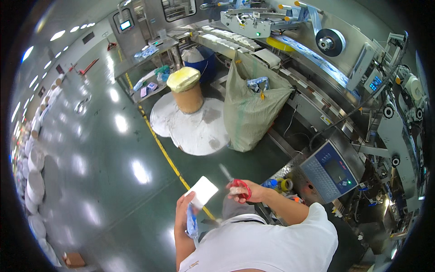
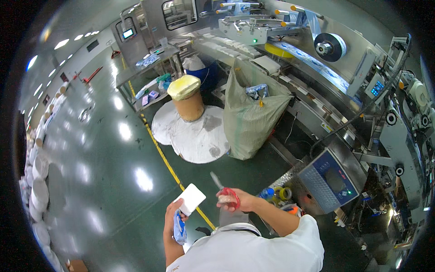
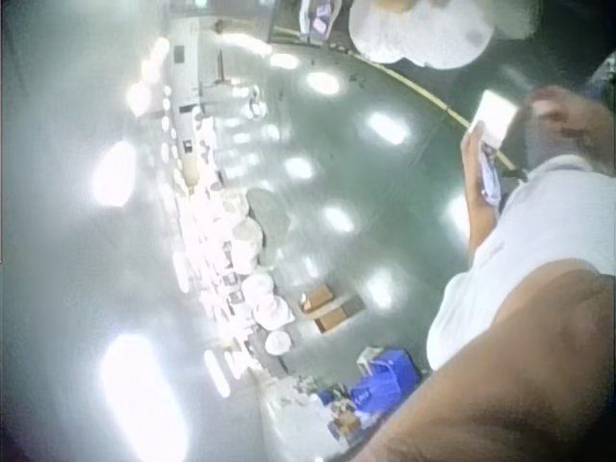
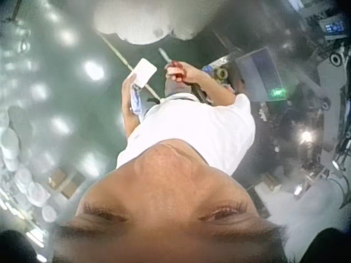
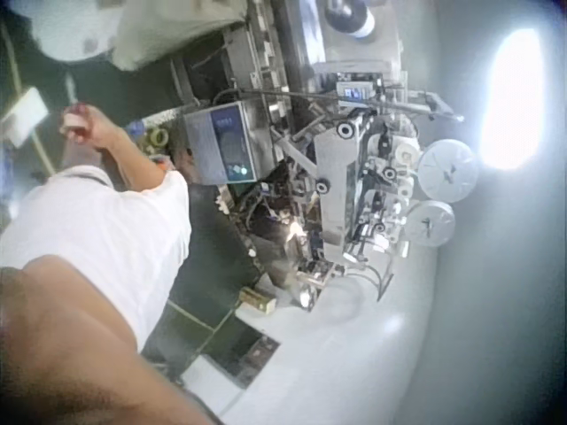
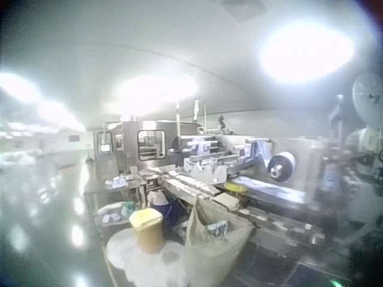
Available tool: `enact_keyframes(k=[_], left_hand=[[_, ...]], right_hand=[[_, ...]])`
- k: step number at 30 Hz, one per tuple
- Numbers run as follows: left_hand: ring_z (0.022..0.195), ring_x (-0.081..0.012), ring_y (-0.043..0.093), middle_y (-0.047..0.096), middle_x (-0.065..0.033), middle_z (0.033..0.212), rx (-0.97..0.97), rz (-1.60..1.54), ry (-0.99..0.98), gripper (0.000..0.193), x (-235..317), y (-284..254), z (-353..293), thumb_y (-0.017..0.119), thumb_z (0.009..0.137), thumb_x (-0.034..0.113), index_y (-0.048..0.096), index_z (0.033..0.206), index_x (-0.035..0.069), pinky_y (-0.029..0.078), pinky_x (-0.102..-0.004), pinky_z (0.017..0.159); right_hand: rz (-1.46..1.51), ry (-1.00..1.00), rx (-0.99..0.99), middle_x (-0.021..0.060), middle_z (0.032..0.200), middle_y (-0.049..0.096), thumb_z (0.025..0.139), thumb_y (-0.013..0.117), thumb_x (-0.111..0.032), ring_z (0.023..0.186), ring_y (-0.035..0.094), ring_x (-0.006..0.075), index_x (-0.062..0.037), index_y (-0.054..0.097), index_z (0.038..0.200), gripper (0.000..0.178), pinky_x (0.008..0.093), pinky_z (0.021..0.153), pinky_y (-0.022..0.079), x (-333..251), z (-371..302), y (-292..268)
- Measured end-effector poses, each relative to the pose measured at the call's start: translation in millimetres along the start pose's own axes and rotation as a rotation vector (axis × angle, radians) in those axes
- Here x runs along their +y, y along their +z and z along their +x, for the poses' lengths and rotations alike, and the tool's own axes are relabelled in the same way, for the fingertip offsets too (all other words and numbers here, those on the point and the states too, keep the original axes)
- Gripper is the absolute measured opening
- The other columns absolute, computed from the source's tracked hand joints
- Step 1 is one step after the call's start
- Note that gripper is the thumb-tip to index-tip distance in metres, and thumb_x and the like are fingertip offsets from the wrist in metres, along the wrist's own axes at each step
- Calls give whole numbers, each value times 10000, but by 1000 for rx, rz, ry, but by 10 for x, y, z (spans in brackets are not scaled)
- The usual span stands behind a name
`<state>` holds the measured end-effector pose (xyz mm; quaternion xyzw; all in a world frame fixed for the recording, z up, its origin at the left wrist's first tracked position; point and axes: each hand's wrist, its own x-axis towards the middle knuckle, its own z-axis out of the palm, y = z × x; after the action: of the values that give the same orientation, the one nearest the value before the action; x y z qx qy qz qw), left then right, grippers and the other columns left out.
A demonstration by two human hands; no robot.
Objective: The person uses scissors to cut a plastic packet, removes a white rectangular object, and then places the object onto a conveyor belt of a packaging machine.
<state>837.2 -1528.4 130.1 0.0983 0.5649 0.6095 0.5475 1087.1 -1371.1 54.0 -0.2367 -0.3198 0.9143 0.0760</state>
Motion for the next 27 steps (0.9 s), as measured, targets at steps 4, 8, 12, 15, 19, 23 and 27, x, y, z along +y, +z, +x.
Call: enact_keyframes(k=[4, 8, 12, 15, 19, 23, 27], left_hand=[[610, -65, 573, 685, 0, 809, -154, 285, -97, 303, 596, -146, 1296, 731, 930, 302, 730, 1059, 27, 406, -218, 516], [598, -56, 550, 697, -1, 826, -247, 561, -89, 340, 1220, -111, 2655, 724, 939, 293, 739, 1130, 12, 394, -227, 499], [683, -96, 607, 727, -38, 921, -277, 603, -116, 357, 2079, -49, 3484, 699, 950, 264, 720, 1184, -5, 451, -245, 582], [689, -96, 611, 717, -27, 922, -306, 615, -177, 372, 2608, 126, 4170, 693, 956, 270, 710, 1174, -31, 457, -239, 583], [679, -64, 564, 672, 3, 928, -430, 524, -217, 542, 3020, 197, 5254, 737, 933, 364, 638, 1286, -34, 436, -216, 588], [648, -48, 505, 601, 11, 977, -675, 225, -174, 882, 3365, 351, 6511, 814, 854, 471, 422, 1473, -19, 408, -212, 546], [516, -48, 458, 537, 16, 734, -734, 107, -193, 390, 3669, 883, 7818, 667, 945, 98, 530, 1304, 27, 374, -227, 456]], right_hand=[[42, -193, 97, 202, 1147, 676, 1042, 613, -188, 934, 710, 254, -58, 481, 1314, 330, 326, 749, 586, -783, 1041, -288], [-145, -306, -2, 98, 1108, 637, 964, 745, -223, 964, 643, 176, -54, 471, 1331, 489, 314, 828, 546, -1549, 2226, -406], [-420, -214, 43, 26, 961, 579, 885, 814, -214, 783, 618, 128, -46, 500, 1317, 560, 299, 650, 532, -2478, 3191, -222], [-434, -224, 97, 30, 971, 586, 849, 832, -172, 776, 614, 127, -46, 503, 1307, 577, 289, 632, 516, -3164, 3606, -176], [-397, -343, 195, 13, 887, 580, 853, 847, -181, 719, 579, 96, -71, 491, 1287, 572, 261, 590, 474, -3712, 4279, -589], [-137, -416, 423, 21, 866, 583, 872, 835, -185, 679, 585, 103, -66, 478, 1302, 572, 260, 568, 474, -4307, 4985, -884], [2, -664, 667, 28, 841, 595, 902, 806, -166, 607, 575, 113, -59, 466, 1311, 542, 268, 513, 457, -4939, 5818, -1257]])
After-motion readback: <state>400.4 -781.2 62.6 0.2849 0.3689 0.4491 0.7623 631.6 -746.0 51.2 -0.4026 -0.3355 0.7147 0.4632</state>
